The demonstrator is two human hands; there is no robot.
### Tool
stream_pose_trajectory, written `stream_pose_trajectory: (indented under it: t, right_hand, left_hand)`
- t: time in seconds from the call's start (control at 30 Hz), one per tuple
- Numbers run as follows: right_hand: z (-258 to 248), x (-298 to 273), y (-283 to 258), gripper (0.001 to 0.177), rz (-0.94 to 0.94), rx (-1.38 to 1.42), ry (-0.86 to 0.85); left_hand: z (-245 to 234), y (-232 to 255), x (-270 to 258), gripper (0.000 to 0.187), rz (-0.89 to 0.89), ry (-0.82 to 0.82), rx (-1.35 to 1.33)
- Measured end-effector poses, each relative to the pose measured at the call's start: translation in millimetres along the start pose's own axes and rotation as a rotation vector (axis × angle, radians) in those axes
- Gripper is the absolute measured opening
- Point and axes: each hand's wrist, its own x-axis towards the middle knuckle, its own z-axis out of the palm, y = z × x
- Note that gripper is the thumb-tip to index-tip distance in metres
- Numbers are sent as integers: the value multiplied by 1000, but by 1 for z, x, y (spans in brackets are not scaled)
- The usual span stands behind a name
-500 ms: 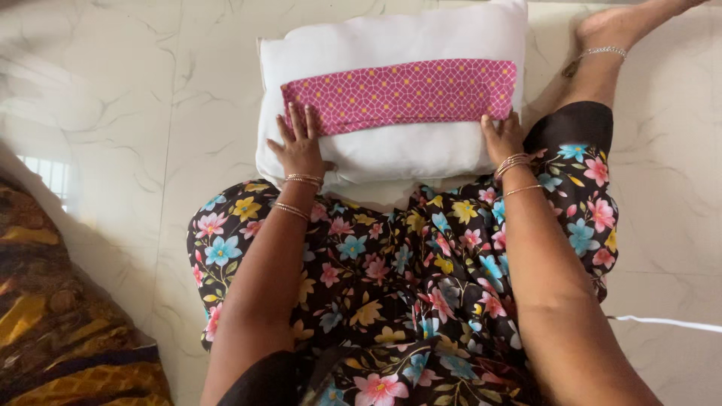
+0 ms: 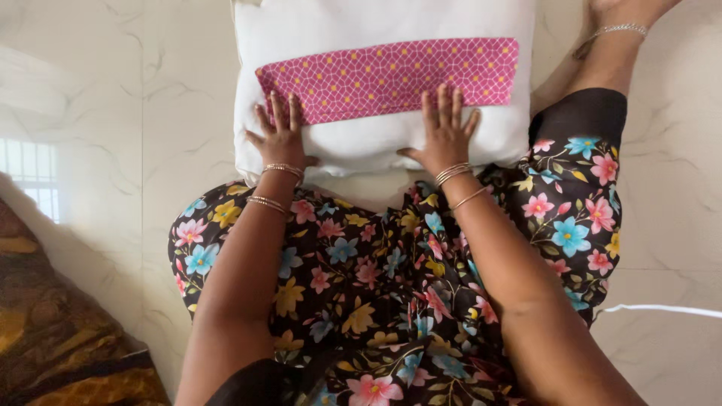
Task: The person places a pink patterned fabric strip on a white pillow, smooths it, and then removes a green checkered pillowcase from another pillow. They then smooth the white pillow.
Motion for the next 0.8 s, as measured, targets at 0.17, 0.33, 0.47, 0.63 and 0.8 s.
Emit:
stream_pose_trajectory:
  t: [0.17,0.33,0.47,0.63,0.8]
  right_hand:
    - [7,7,44,154,263,109,-58]
    - [60,-10,109,148,365,85,-2]
    - [63,-8,143,95,254,-42,100]
    - [31,-34,126,29,251,84,371]
    - [0,-52,134,27,286,194,-26]
  left_hand:
    - [24,1,17,145,-2,225,150]
    - [34,-16,15,127,-151,-181,-130]
    - [80,-51,45,66,-351,-152,-310]
    - [84,-68,35,33,-258,-37,-262]
    - [62,-100,27,30,-240,-194,-181]
